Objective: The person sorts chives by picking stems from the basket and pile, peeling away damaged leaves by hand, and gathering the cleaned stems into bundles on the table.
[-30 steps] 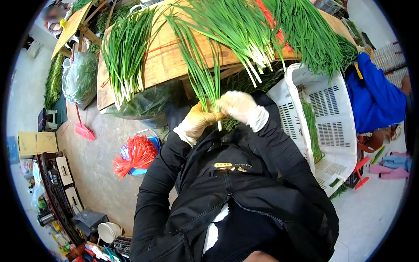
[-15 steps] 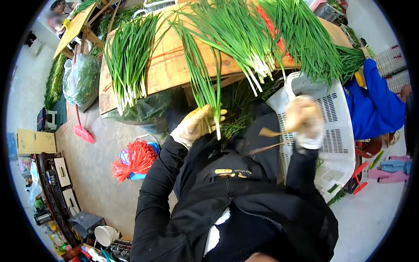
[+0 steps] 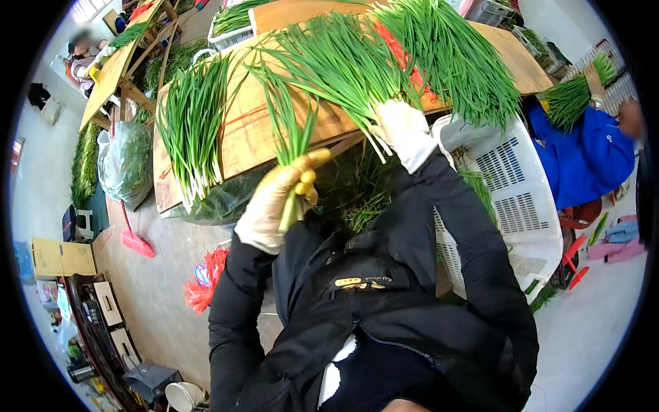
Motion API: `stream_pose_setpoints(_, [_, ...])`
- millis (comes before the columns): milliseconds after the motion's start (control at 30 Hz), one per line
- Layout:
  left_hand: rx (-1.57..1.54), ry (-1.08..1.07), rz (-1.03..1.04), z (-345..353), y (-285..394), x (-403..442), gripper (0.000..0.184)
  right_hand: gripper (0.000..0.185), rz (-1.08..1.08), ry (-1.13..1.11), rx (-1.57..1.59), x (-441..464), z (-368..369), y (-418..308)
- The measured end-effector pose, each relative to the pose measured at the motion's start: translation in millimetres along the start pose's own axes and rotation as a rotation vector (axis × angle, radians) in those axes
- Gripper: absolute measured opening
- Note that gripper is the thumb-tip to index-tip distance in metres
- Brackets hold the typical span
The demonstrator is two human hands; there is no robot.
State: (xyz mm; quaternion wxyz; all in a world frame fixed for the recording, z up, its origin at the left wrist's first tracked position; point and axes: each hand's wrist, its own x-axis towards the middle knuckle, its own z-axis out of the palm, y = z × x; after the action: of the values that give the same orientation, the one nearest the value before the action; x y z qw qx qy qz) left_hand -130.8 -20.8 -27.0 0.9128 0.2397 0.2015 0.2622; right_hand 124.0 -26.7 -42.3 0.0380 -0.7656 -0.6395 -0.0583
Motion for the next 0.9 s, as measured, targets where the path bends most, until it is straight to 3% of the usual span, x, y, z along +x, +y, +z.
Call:
stream_pose_setpoints(67, [0.031, -0.006, 0.125, 40.2, 25.0, -16.8, 0.042, 0.020, 0.000, -0.099, 0.085, 19.6, 28.7, 23.0])
stream_pose_setpoints(100, [0.055, -0.013, 0.175, 58.8, 37.1, -24.1, 0.047, 0.022, 0.074, -0.161, 0.353, 23.6, 27.7, 32.5])
stream_pose_setpoints(167, [0.066, -0.272, 0.225, 81.4, 59.9, -31.8, 0.047, 0.020, 0.049, -0.127, 0.279, 29.7, -7.8, 40.9])
stream_pose_setpoints(200, [-0.026, -0.337, 0.261, 93.4, 64.3, -33.2, 0.039, 0.020, 0.119, -0.179, 0.687, 37.6, -6.2, 56.7])
stream_pose_setpoints(233, [-0.020, -0.365, 0.299, 93.2, 66.2, -29.4, 0.041, 0.020, 0.186, -0.162, 0.997, 26.6, -50.5, 43.4])
stream_pose_setpoints(333, [-0.050, -0.207, 0.351, 78.2, 49.9, 2.2, 0.036, 0.029, 0.090, 0.081, 1.535, 1.1, -95.0, 43.6])
stream_pose_setpoints(467, [-0.048, -0.103, 0.161, -7.6, -3.9, 65.0, 0.035, 0.031, 0.006, 0.097, 1.927, -36.7, -70.4, 20.4])
stream_pose_setpoints(533, [-0.238, -0.138, -0.018, -46.9, -39.7, 81.8, 0.036, 0.034, 0.202, -0.194, 2.146, -56.9, -34.4, -6.4])
stream_pose_setpoints(567, [-0.317, -0.184, -0.076, -63.4, -54.3, 85.4, 0.037, 0.035, 0.206, -0.337, 2.055, -68.6, -11.8, -14.0])
stream_pose_setpoints(667, [-0.281, -0.063, -0.030, -67.6, -72.1, 71.2, 0.043, 0.040, 0.274, -0.551, 2.219, -98.9, 46.1, -34.1])
stream_pose_setpoints(700, [-0.245, -0.143, 0.005, -72.2, -77.0, 67.6, 0.041, 0.042, 0.282, -0.612, 2.240, -106.4, 53.4, -37.5])
stream_pose_setpoints(767, [-0.140, -0.010, 0.003, -72.8, -82.9, 64.1, 0.037, 0.043, 0.215, -0.674, 2.176, -115.6, 61.7, -41.4])
stream_pose_setpoints(833, [-0.107, -0.003, -0.074, -72.7, -83.3, 61.0, 0.016, 0.045, 0.161, -0.715, 2.089, -117.7, 63.9, -42.9])
stream_pose_setpoints(900, [0.033, 0.006, -0.106, -63.3, -77.7, 55.6, 0.013, 0.046, 0.077, -0.766, 1.800, -116.2, 58.8, -44.3])
